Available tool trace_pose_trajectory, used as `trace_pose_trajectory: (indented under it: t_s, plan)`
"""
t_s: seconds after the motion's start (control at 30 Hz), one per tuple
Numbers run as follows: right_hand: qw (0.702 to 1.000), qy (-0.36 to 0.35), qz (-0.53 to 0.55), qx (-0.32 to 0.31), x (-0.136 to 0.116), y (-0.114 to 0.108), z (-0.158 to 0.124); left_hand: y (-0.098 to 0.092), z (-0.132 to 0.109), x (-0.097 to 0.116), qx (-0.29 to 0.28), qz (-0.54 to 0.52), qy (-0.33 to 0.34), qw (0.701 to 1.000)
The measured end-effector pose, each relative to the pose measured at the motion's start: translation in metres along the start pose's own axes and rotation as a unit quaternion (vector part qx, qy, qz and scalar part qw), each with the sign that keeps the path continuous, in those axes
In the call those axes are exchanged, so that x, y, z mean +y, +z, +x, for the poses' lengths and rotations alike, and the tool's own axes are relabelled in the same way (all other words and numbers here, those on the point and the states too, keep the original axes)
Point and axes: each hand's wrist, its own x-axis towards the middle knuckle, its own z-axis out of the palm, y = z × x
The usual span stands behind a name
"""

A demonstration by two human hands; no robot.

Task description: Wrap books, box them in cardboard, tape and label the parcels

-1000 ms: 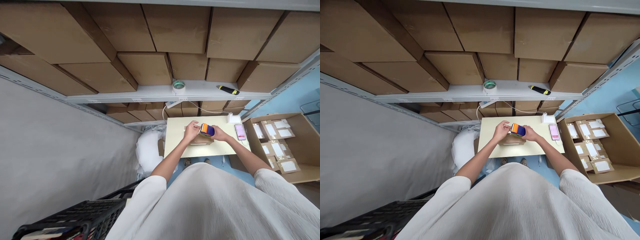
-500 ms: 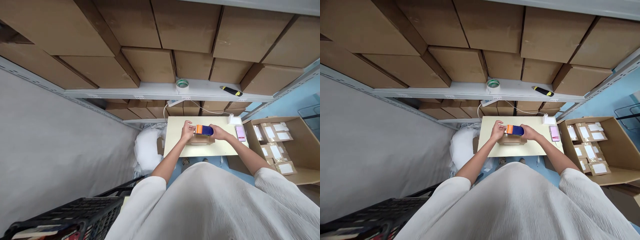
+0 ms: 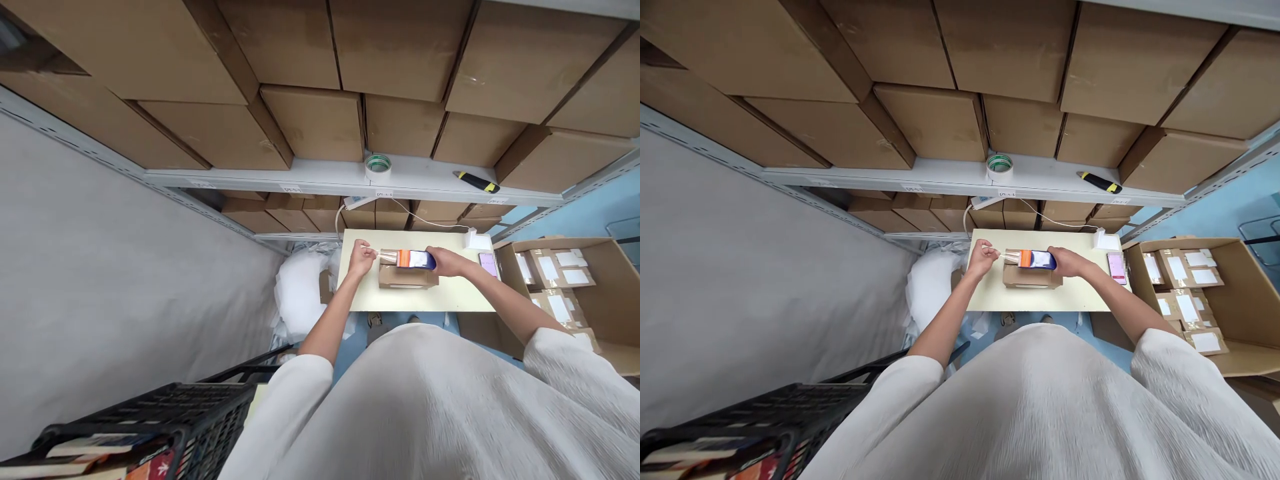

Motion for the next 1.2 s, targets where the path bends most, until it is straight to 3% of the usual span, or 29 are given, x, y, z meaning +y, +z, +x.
trace_pose_trajectory:
  t_s: [0.17, 0.47, 0.8, 0.97, 1.2]
  plan:
    - [0.999, 0.0, -0.025, -0.024, 0.006, -0.009, 0.003, -0.018, 0.005, -0.008, -0.006, -0.034, -0.022, 0.999]
    - [0.996, 0.024, -0.073, -0.044, -0.003, 0.005, 0.022, -0.019, -0.001, -0.03, -0.005, -0.049, -0.032, 0.998]
    - [0.991, 0.038, -0.116, -0.053, -0.028, -0.003, 0.034, -0.024, 0.008, -0.061, 0.009, -0.111, -0.045, 0.993]
    - [0.987, 0.052, -0.136, -0.066, -0.04, -0.004, 0.04, -0.015, 0.01, -0.076, 0.017, -0.118, -0.072, 0.99]
    - [0.984, 0.065, -0.145, -0.076, -0.044, -0.003, 0.044, 0.015, 0.001, -0.084, 0.032, -0.122, -0.101, 0.987]
